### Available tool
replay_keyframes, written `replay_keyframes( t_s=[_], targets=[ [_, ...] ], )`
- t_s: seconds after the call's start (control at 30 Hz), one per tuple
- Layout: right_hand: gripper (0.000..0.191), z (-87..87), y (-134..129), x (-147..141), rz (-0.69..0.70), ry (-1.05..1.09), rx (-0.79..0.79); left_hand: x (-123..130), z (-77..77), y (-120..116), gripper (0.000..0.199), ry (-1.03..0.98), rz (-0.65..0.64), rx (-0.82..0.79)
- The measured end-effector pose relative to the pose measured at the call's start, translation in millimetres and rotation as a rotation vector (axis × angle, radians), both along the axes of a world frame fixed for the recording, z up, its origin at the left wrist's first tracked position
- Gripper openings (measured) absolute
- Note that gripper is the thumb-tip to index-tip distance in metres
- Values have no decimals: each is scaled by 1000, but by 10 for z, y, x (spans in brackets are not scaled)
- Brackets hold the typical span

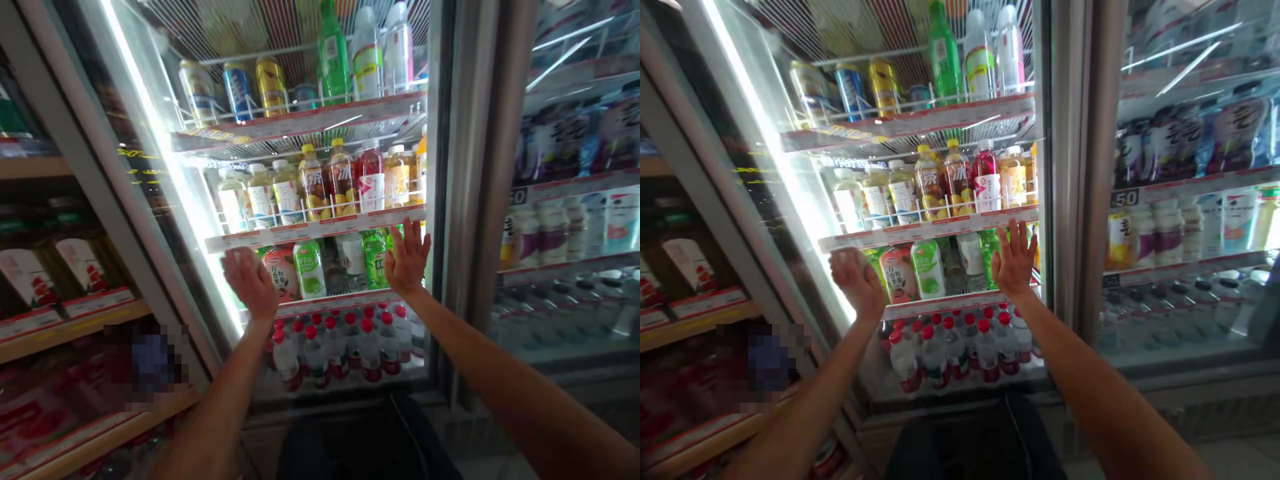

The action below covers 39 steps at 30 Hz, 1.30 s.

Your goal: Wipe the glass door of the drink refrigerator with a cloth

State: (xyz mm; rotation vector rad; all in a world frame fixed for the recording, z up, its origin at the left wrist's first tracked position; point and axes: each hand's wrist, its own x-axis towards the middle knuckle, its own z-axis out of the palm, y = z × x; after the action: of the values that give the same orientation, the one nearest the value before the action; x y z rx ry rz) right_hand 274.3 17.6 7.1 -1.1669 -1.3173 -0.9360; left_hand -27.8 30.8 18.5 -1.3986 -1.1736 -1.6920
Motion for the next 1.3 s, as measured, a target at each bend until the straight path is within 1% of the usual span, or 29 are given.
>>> replay_keyframes(
  t_s=[0.07, 0.1, 0.13, 0.17, 0.2, 0.27, 0.33, 0.37, 0.4, 0.43, 0.47, 0.5, 0.6, 0.63, 0.67, 0.7, 0.77, 0.83, 0.9, 0.93, 0.97, 1.0, 1.03, 1.1, 1.17, 1.2, 1.23, 1.27, 1.3],
  targets=[
    [52, 1, -2, 10, 2, -6, 8, 354, -42, -36, 39, 266, -101, -48],
    [52, 0, -3, 15, 5, -5, 10, 486, -56, -56, 38, 408, -142, -65],
    [52, -1, -4, 20, 9, -3, 13, 567, -60, -72, 38, 524, -169, -77],
    [52, -3, -3, 24, 16, -2, 12, 587, -51, -81, 37, 594, -177, -85],
    [52, -5, -2, 27, 23, -2, 11, 549, -31, -83, 37, 599, -163, -87],
    [53, -11, 6, 28, 32, -3, 17, 350, 37, -68, 39, 448, -110, -71],
    [54, -17, 19, 26, 32, -6, 31, 132, 120, -40, 44, 195, -59, -32],
    [55, -20, 27, 25, 30, -8, 39, 74, 154, -30, 46, 87, -43, -9],
    [56, -22, 35, 24, 28, -11, 45, 70, 174, -24, 48, 22, -35, 6],
    [56, -24, 41, 24, 27, -13, 49, 126, 175, -27, 47, 14, -36, 10],
    [57, -25, 46, 24, 27, -16, 52, 237, 154, -39, 46, 68, -46, 5],
    [57, -26, 48, 24, 26, -19, 54, 388, 113, -58, 44, 168, -63, -3],
    [57, -25, 42, 24, 23, -24, 78, 868, -67, -130, 43, 622, -162, -14],
    [56, -25, 38, 25, 22, -25, 84, 962, -114, -145, 44, 711, -186, -7],
    [56, -24, 34, 25, 20, -23, 84, 995, -141, -151, 44, 758, -199, 0],
    [56, -23, 31, 25, 19, -22, 79, 964, -143, -146, 44, 755, -195, 6],
    [56, -22, 28, 24, 21, -19, 61, 737, -64, -111, 41, 609, -144, 17],
    [56, -20, 25, 20, 26, -17, 45, 416, 96, -59, 40, 336, -67, 31],
    [56, -16, 20, 13, 32, -14, 36, 190, 263, -17, 43, 81, -10, 41],
    [55, -13, 16, 10, 31, -10, 30, 158, 319, -7, 45, 4, 6, 49],
    [54, -10, 12, 6, 26, -5, 23, 188, 344, -6, 45, -8, 10, 57],
    [53, -7, 7, 3, 20, -1, 18, 272, 337, -16, 45, 42, 1, 63],
    [53, -4, 2, 0, 13, 1, 15, 398, 299, -34, 44, 150, -21, 65],
    [52, 0, -5, -4, 6, -7, 24, 687, 168, -87, 43, 456, -85, 61],
    [51, 1, -7, -3, 6, -20, 49, 877, 40, -132, 44, 702, -138, 55],
    [51, 1, -6, -1, 7, -25, 59, 893, 5, -142, 44, 766, -152, 51],
    [51, 1, -5, 0, 7, -28, 67, 850, -5, -142, 44, 780, -155, 45],
    [51, 0, -3, 1, 8, -29, 72, 755, 12, -133, 44, 743, -148, 41],
    [51, 0, -1, 1, 10, -30, 75, 622, 52, -116, 43, 658, -131, 41]
  ],
)
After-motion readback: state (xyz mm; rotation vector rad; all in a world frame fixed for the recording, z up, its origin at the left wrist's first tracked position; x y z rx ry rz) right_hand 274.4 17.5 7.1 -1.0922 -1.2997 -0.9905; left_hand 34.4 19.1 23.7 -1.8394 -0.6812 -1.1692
